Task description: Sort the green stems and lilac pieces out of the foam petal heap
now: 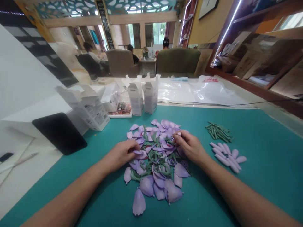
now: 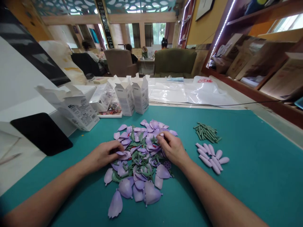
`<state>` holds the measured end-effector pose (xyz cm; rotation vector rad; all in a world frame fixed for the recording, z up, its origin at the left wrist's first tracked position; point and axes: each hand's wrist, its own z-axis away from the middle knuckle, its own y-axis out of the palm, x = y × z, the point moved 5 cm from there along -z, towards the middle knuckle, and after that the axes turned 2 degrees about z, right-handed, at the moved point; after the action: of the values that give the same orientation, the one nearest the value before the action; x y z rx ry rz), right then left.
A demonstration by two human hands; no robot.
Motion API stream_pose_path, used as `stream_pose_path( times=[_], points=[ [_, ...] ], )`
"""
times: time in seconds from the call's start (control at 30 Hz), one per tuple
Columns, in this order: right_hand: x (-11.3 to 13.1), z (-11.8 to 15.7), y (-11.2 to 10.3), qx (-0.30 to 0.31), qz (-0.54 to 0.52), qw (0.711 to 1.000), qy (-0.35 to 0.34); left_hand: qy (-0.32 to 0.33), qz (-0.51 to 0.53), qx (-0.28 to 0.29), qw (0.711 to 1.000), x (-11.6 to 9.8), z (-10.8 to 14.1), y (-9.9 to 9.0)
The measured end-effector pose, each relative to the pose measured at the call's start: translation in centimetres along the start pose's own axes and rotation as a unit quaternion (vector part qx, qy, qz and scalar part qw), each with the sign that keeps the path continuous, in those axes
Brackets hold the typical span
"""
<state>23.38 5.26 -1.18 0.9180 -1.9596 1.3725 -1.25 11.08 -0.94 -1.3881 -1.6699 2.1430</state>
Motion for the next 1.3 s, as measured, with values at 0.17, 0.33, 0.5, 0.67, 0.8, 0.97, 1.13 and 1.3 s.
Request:
stream_pose_path(
  times=[0.17, 0.33, 0.5, 0.67, 0.8, 0.97, 1.13, 1.3],
  points=[
    [-0.5, -0.6, -1.3, -0.036, -0.033, 0.998, 0.043, -0.087, 0.070, -0.091, 0.990, 1.6, -0.1, -1.2],
    [0.0, -0.3, -0.9, -0.009, 0.000, 1.000, 0.028, 0.002, -0.012, -0.121, 0.993, 0.7, -0.1, -1.3],
    [1.3, 0.8, 1.1, 0.073, 0.027, 0.996, -0.031, 0.220, -0.163, -0.041, 0.961, -4.6, 0.5, 1.7],
    [2.0, 0.9, 0.3, 0.038, 0.038, 0.998, -0.020, 0.227, -0.229, 0.024, 0.946, -5.7, 0.4, 3.9],
    [2.0, 0.4, -2.0, -0.045, 0.046, 0.998, -0.018, 0.175, -0.226, 0.007, 0.958, -4.0, 0.4, 2.9],
    [0.1, 0.5, -5.1, -0.122, 0.036, 0.992, 0.025, 0.168, -0.174, -0.022, 0.970, -2.8, 0.7, 1.4],
    [-2.4, 2.0, -10.3, -0.218, 0.046, 0.974, 0.047, 0.207, -0.120, -0.089, 0.967, -1.8, 0.5, 0.8],
    [-6.1, 5.0, -15.4, -0.246, 0.186, 0.945, 0.105, 0.226, -0.091, -0.107, 0.964, -1.0, 0.1, 0.9]
  ],
)
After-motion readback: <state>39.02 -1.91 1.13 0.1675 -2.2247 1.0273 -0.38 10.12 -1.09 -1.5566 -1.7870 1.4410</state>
